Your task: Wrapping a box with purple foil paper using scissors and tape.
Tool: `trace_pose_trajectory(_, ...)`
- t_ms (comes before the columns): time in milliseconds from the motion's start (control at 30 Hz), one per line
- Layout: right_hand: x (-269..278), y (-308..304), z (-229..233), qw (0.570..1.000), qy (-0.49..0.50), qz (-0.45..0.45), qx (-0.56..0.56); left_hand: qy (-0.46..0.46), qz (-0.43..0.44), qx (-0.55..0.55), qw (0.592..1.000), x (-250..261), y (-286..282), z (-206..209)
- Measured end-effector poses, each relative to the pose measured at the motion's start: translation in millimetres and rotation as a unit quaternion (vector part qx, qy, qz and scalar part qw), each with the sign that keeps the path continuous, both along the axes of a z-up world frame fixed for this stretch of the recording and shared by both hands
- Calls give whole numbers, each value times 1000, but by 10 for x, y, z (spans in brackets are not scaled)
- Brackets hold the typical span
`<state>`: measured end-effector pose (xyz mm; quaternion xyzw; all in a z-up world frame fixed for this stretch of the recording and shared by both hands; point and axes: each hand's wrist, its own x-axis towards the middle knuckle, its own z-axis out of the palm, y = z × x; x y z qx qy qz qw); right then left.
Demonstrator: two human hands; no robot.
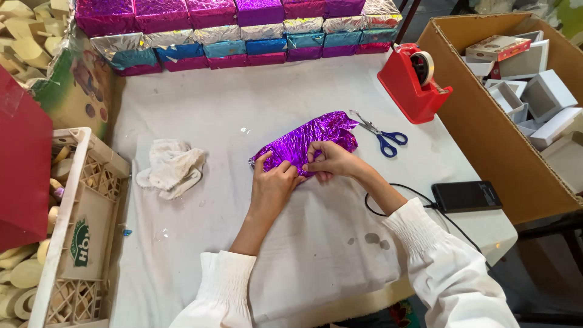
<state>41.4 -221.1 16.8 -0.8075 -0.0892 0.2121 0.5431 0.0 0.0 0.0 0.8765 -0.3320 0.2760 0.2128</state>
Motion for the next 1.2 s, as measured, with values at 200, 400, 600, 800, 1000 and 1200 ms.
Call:
trace_pose_trajectory(200, -40, 8, 16, 1000, -9, 4, 25, -7, 0, -2, 1000, 1, 6, 6)
trace_pose_trajectory(400, -215, 55, 94, 996, -39, -12, 74, -5, 1, 0, 1000, -3, 4, 2)
trace_pose_trajectory(600, -238, 27, -11, 994, -56, -36, 87, -10, 3, 5, 1000, -3, 1, 11)
trace_pose_trajectory(800, -310, -17, -98, 992, -62, -53, 93, -8, 1, -10, 1000, -11, -2, 29)
trace_pose_trajectory(1000, -332, -298, -26, 910, -248, -291, 158, 0, 5, -7, 1000, 1, 26, 24)
trace_pose_trajectory(1200, -249, -580, -222, 835, -400, -360, 118, 39, -27, 9, 999, 79, 307, 147)
